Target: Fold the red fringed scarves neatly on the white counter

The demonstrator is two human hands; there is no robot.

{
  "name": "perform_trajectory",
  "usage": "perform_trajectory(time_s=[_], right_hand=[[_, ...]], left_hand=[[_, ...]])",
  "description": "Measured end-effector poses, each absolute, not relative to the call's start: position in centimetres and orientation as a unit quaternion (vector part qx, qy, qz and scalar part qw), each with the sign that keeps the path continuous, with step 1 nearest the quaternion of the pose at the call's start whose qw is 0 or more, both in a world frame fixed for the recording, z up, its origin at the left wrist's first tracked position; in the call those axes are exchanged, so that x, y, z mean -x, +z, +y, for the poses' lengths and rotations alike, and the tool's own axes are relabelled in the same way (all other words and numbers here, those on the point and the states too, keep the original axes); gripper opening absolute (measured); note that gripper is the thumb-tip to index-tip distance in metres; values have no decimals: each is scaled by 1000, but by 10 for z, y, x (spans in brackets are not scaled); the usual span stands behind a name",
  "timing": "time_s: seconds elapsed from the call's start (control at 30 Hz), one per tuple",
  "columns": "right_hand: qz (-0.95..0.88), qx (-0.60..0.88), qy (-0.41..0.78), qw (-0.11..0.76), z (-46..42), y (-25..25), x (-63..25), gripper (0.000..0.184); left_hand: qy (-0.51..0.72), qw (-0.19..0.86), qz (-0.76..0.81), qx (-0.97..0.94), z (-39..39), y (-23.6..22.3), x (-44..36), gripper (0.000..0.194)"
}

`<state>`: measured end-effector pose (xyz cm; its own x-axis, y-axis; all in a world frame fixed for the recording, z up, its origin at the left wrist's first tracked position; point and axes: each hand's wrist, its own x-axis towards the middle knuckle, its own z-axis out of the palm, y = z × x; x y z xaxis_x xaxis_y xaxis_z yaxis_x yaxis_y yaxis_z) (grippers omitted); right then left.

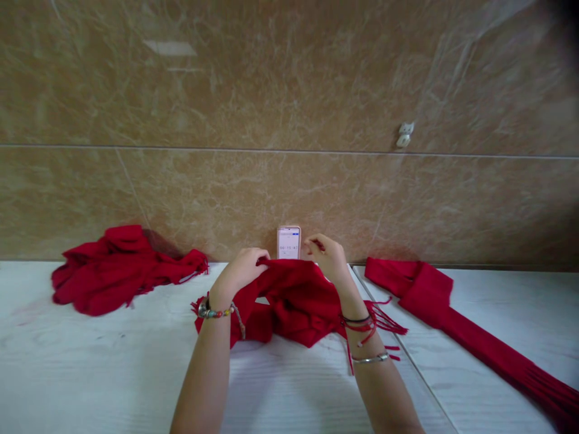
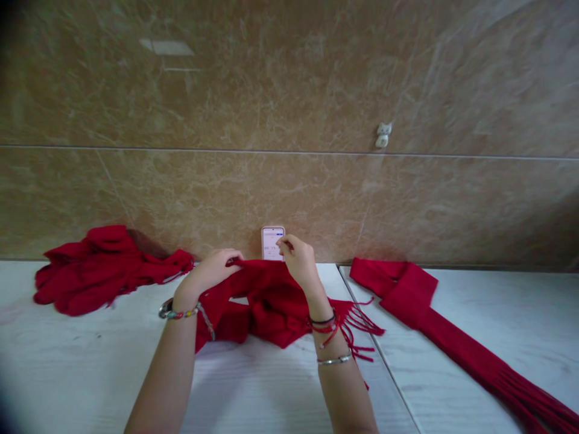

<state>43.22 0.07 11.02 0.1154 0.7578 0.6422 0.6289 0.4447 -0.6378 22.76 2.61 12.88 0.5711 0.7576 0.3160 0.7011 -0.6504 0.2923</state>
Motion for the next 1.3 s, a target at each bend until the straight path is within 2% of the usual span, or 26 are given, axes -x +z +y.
perform_trajectory(time_s=[0.07,0.17,0.2,0.33,0.43,0.67,0.77,0.97,1.1,1.2,1.3], right_hand=[[-718,477,61,504,-3,109,-428,18],[-794,416,49,440,-8,105,-414,40],[-806,418,49,415,-8,104,-409,41],[-791,499,52,350,-8,100,-396,19],[-765,518,72,375,-6,102,-399,23],[-696,496,93,510,-3,108,-414,22],[-669,511,78,534,0,107,-419,21],[-625,540,36,563,6,104,-438,21],[-651,557,30,515,5,104,-449,22],[-712,550,54,434,0,104,-458,24],[-780,506,89,357,-5,103,-460,32]], left_hand=[[235,56,407,-881,28,129,-227,22],[250,59,395,-882,26,129,-232,20],[251,65,393,-882,24,130,-234,19],[262,90,407,-870,19,130,-240,12],[265,103,409,-867,21,128,-237,12],[204,187,377,-884,29,124,-227,22],[203,170,386,-884,30,123,-221,26],[170,113,377,-904,34,118,-213,13],[145,95,372,-912,35,115,-215,13],[125,90,359,-920,34,117,-219,15],[162,70,346,-922,33,121,-224,19]])
